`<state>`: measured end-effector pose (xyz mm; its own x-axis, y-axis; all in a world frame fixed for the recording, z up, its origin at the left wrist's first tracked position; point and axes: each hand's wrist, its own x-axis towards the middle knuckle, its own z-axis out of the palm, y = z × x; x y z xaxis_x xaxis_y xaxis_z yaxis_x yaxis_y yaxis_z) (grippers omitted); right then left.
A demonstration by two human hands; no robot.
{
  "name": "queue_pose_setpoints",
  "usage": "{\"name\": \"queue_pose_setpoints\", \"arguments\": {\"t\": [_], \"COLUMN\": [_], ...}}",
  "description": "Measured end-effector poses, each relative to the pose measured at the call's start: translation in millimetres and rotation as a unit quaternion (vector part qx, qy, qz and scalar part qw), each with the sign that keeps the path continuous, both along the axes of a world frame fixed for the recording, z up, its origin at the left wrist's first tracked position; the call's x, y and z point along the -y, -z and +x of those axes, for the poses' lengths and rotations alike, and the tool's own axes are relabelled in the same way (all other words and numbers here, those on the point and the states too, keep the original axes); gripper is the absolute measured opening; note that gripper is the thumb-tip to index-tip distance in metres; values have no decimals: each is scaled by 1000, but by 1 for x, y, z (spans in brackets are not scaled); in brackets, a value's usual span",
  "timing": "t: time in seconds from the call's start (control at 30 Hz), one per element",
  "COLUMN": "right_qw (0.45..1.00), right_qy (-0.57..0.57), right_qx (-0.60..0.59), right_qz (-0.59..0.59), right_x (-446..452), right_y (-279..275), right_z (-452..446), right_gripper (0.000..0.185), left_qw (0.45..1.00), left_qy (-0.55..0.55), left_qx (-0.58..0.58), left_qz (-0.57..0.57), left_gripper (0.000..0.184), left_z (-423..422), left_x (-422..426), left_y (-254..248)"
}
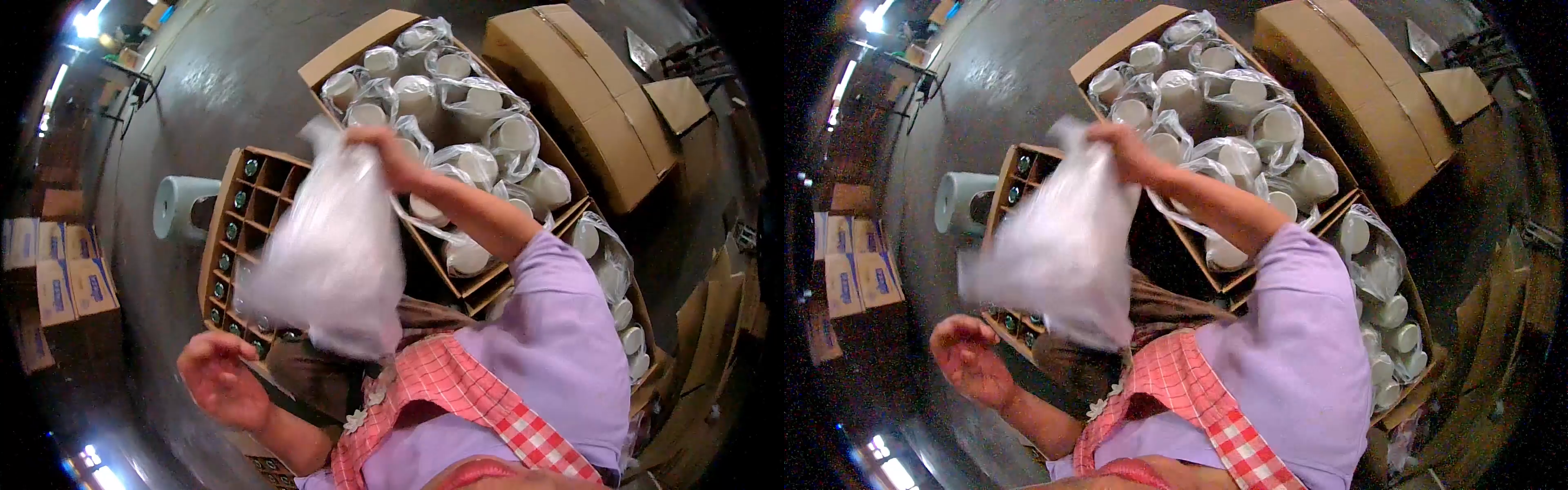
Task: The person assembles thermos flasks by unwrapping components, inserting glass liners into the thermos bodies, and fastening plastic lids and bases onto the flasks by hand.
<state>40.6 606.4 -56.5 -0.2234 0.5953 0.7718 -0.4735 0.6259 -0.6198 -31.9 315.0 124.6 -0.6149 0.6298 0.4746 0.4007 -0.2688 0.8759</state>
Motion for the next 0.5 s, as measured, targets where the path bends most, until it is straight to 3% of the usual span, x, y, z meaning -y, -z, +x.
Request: {"name": "queue_pose_setpoints", "arguments": {"t": [0.03, 0.07, 0.17, 0.23, 0.37, 0.5], "right_qw": [940, 906, 881, 830, 738, 709], "right_qy": [-139, -98, 142, 246, 291, 264], "right_qx": [99, 118, 245, 356, 511, 573], "right_qz": [-296, -395, -379, -353, -332, -315], "right_x": [-38, -64, -124, -148, -164, -171], "right_y": [6, 24, 94, 139, 199, 234], "right_z": [29, 47, 89, 111, 127, 125], "right_gripper": [14, 15, 18, 20, 24, 28], "left_qw": [999, 996, 971, 955, 944, 935], "left_qy": [-5, 13, 54, 65, 21, -7], "left_qx": [38, 79, 224, 281, 310, 324], "left_qz": [-9, -26, -58, -71, -113, -146], "left_gripper": [45, 45, 42, 37, 29, 30], "left_z": [-7, -17, -41, -54, -67, -66], "left_x": [-4, -4, 4, 9, 14, 14], "left_y": [9, 19, 53, 79, 114, 127]}}
